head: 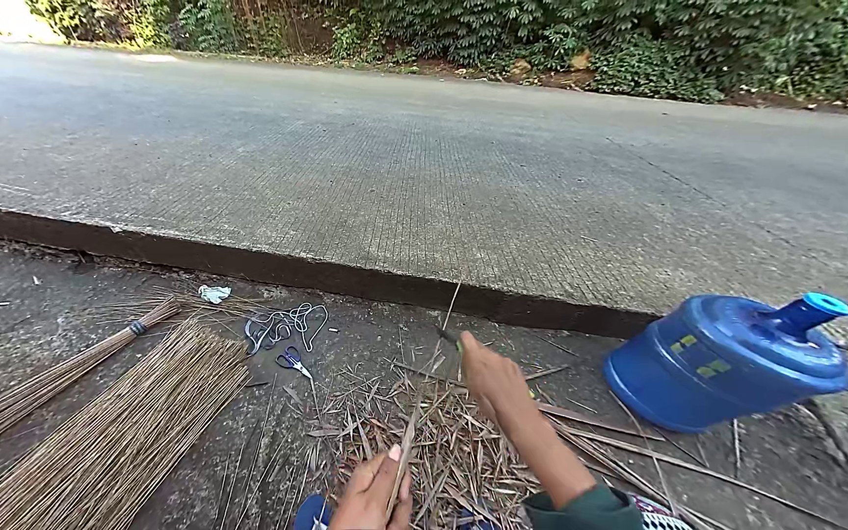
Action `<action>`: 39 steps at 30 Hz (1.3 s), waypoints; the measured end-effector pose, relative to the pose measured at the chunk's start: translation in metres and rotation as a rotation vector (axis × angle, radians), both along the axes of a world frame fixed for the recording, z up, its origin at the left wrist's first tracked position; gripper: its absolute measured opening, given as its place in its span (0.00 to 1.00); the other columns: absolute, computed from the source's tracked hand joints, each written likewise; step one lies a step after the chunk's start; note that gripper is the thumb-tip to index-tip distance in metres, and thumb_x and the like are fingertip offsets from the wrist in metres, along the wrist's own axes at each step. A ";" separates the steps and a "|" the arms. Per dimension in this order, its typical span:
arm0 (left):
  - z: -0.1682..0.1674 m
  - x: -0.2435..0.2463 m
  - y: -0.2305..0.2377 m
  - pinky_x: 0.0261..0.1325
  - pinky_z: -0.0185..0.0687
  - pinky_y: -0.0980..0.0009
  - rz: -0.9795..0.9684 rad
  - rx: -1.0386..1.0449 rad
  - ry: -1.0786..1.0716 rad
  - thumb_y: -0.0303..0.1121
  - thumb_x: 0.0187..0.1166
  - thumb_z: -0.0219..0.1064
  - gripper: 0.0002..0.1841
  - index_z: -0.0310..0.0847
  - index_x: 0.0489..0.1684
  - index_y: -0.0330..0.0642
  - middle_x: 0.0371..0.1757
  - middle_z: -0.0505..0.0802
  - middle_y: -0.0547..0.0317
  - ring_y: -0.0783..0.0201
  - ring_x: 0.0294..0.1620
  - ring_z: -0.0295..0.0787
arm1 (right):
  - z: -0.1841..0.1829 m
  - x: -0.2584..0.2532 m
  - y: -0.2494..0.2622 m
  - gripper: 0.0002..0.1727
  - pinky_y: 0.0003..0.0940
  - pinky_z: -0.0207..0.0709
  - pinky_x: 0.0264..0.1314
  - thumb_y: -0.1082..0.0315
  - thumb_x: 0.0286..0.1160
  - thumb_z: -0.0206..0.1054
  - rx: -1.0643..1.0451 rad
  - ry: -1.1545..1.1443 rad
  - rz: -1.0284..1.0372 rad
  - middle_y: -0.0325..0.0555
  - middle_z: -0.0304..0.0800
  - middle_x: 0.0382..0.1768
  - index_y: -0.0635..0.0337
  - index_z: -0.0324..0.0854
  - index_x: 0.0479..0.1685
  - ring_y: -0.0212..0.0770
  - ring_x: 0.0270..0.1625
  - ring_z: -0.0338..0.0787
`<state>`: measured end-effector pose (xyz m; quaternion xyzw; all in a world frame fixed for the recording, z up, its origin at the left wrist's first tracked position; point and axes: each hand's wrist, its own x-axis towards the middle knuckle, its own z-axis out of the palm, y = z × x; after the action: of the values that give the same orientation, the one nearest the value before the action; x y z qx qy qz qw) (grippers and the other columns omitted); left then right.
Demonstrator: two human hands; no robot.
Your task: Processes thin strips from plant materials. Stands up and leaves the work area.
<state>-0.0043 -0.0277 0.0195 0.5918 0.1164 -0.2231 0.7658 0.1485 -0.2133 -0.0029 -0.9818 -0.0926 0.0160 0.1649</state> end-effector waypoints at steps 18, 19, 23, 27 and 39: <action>-0.002 0.006 0.004 0.19 0.64 0.79 -0.095 0.495 -0.252 0.34 0.94 0.44 0.13 0.75 0.50 0.39 0.16 0.72 0.72 0.77 0.13 0.65 | -0.012 -0.057 0.031 0.10 0.51 0.87 0.30 0.73 0.73 0.66 0.029 -0.456 0.354 0.57 0.94 0.34 0.65 0.89 0.48 0.58 0.31 0.96; -0.002 0.006 0.004 0.19 0.64 0.79 -0.100 0.499 -0.252 0.34 0.94 0.44 0.13 0.74 0.50 0.39 0.16 0.72 0.71 0.76 0.13 0.65 | -0.011 -0.056 0.030 0.11 0.52 0.87 0.32 0.73 0.74 0.65 0.026 -0.435 0.353 0.58 0.94 0.36 0.65 0.89 0.49 0.58 0.32 0.96; 0.001 0.008 0.005 0.19 0.64 0.78 -0.097 0.519 -0.250 0.34 0.95 0.44 0.13 0.74 0.49 0.39 0.16 0.72 0.72 0.76 0.13 0.65 | -0.011 -0.055 0.033 0.10 0.49 0.86 0.28 0.73 0.72 0.66 -0.007 -0.530 0.328 0.55 0.93 0.31 0.62 0.91 0.46 0.56 0.29 0.95; 0.003 0.009 0.006 0.19 0.64 0.78 -0.096 0.559 -0.261 0.35 0.94 0.44 0.13 0.74 0.48 0.39 0.16 0.72 0.71 0.76 0.13 0.65 | -0.013 -0.051 0.036 0.08 0.46 0.85 0.25 0.73 0.69 0.68 -0.013 -0.624 0.287 0.54 0.91 0.28 0.61 0.91 0.42 0.54 0.26 0.94; -0.001 0.000 0.003 0.24 0.69 0.70 -0.227 0.646 -0.284 0.36 0.95 0.46 0.15 0.77 0.51 0.36 0.18 0.74 0.65 0.70 0.16 0.70 | -0.008 -0.013 0.008 0.17 0.62 0.83 0.36 0.76 0.82 0.55 0.010 -0.326 0.065 0.65 0.94 0.44 0.65 0.86 0.62 0.67 0.38 0.95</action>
<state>-0.0046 -0.0246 0.0183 0.8372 0.0069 -0.1740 0.5184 0.1355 -0.2051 -0.0112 -0.9670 -0.1501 -0.1385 0.1521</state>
